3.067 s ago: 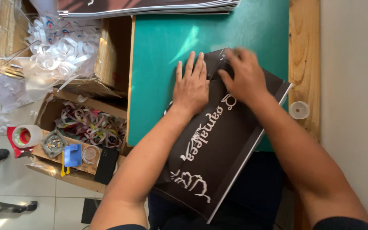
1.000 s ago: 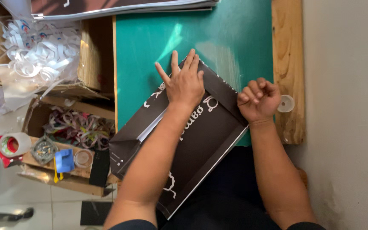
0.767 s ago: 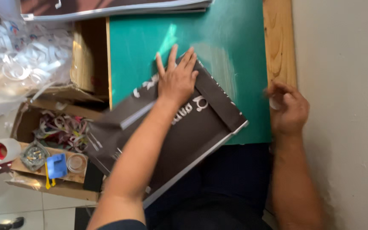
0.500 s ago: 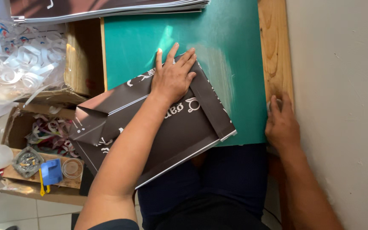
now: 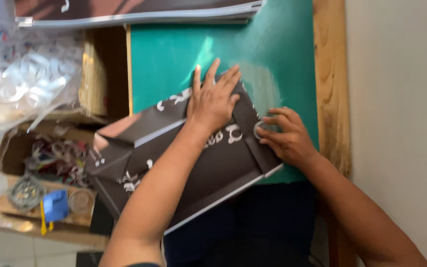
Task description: The person folds printed paper sheets into shopping bags, creasing the edges by hand and using a circular tool to press the folds flat. They tuck the edges and bottom flaps together to form the bag shape.
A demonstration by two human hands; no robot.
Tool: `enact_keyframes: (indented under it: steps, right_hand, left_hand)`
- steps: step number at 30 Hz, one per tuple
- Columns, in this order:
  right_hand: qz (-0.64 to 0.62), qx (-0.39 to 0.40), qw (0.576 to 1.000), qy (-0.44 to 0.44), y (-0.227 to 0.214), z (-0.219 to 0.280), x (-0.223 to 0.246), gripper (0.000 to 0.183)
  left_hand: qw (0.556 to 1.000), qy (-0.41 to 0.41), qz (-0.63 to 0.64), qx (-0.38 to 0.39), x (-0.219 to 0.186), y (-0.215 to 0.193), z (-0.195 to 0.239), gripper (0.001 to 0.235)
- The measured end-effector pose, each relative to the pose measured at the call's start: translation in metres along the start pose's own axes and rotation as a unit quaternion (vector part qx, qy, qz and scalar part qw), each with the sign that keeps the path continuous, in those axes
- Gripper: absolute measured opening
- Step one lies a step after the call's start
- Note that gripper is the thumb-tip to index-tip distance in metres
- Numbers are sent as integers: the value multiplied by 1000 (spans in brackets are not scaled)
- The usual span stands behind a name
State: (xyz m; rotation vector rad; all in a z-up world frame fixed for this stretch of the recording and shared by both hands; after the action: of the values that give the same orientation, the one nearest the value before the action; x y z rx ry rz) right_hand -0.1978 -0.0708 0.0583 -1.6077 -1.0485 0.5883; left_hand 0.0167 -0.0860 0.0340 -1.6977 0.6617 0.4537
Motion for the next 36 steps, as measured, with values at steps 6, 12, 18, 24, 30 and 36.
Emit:
enact_keyframes:
  steps: [6,12,18,24,30,36]
  right_hand:
    - [-17,-22,1000,6,18,-45,-18,33]
    - [1,-35,999,27,31,-75,-30,30]
    - [24,-50,997,50,37,-93,-35,26]
    - [43,-82,992,82,47,-106,-36,28]
    - [34,-112,989,89,46,-106,-35,26]
    - [24,-104,988,114,23,-35,-2,28]
  left_hand:
    - [998,-45,34,23,1,0,-5,61]
    - [998,-41,41,5,2,-2,-6,81]
    - [999,-43,18,7,4,4,-4,84]
    - [999,-34,1,8,7,8,-3,86]
    - [998,-40,-26,29,13,17,-4,84]
    - [998,-29,-54,26,15,25,-6,79]
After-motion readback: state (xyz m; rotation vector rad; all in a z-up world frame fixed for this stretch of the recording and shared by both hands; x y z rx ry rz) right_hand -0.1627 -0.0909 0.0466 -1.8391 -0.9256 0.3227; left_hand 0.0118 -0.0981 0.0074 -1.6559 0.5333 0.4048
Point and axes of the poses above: each hand's wrist, its own z-axis away from the middle knuckle, its own y-axis out of the palm, x = y × z, the point moved 5 cm from there along -z, towards the middle knuckle, and after that the axes turned 12 degrees about z, right-handed, at the moved point
